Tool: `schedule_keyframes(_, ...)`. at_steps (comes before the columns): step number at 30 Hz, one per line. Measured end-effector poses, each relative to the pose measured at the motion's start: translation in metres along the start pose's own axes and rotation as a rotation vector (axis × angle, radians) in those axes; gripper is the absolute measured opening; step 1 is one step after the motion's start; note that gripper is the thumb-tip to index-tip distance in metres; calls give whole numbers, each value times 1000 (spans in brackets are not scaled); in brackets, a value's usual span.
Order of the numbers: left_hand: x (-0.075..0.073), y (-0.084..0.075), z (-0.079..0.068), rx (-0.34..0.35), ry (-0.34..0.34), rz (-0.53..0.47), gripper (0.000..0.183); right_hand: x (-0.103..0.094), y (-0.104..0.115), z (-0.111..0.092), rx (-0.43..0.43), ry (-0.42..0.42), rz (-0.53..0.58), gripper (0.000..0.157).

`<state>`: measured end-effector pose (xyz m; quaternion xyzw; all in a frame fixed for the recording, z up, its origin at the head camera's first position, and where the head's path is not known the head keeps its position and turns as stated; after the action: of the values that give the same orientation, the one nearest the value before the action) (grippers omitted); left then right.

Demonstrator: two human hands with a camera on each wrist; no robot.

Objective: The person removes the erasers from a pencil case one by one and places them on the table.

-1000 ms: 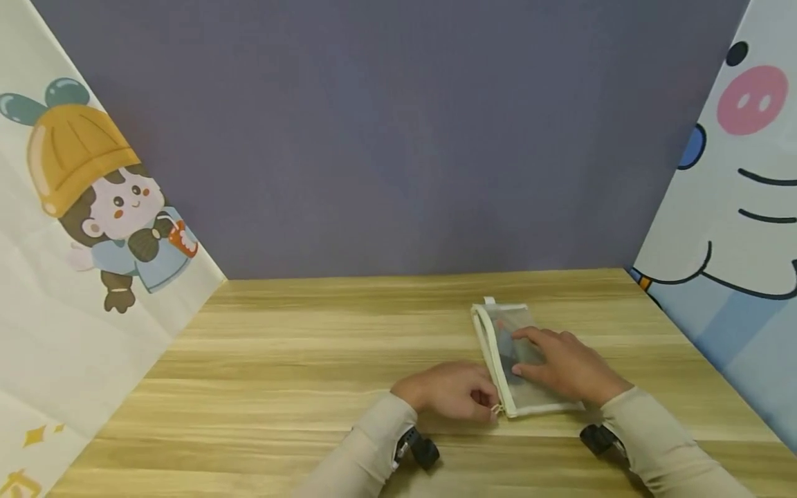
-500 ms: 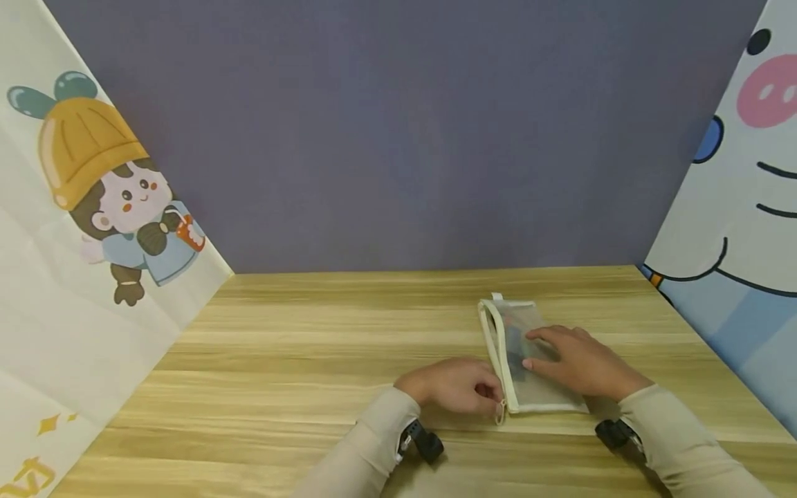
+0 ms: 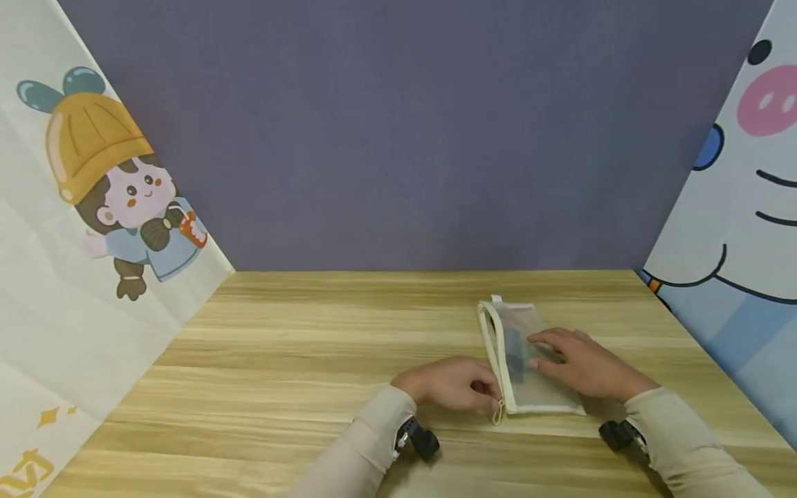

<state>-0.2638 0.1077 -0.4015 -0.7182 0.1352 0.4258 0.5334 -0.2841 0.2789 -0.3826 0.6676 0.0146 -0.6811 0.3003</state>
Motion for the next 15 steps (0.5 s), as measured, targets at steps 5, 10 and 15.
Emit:
schedule_keyframes(5,-1,5,0,-15,-28,-43,11,1,-4,-2,-7,0,19,54)
schedule_keyframes(10,-4,8,-1,-16,-69,-105,13,0,-5,-2,-9,12,21,53)
schedule_keyframes(15,-13,13,-2,-23,-115,-130,13,0,-3,0,-4,14,-17,54)
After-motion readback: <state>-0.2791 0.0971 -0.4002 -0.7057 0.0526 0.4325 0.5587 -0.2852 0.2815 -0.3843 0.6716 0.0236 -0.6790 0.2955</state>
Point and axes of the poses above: each hand's wrist, its own z-axis towards the middle knuckle, its own x-axis out of the palm, y = z × x, the point moved 8 cm from there along z, towards the middle knuckle, and after that the axes turned 4 degrees about -z, right-handed, at the moved point
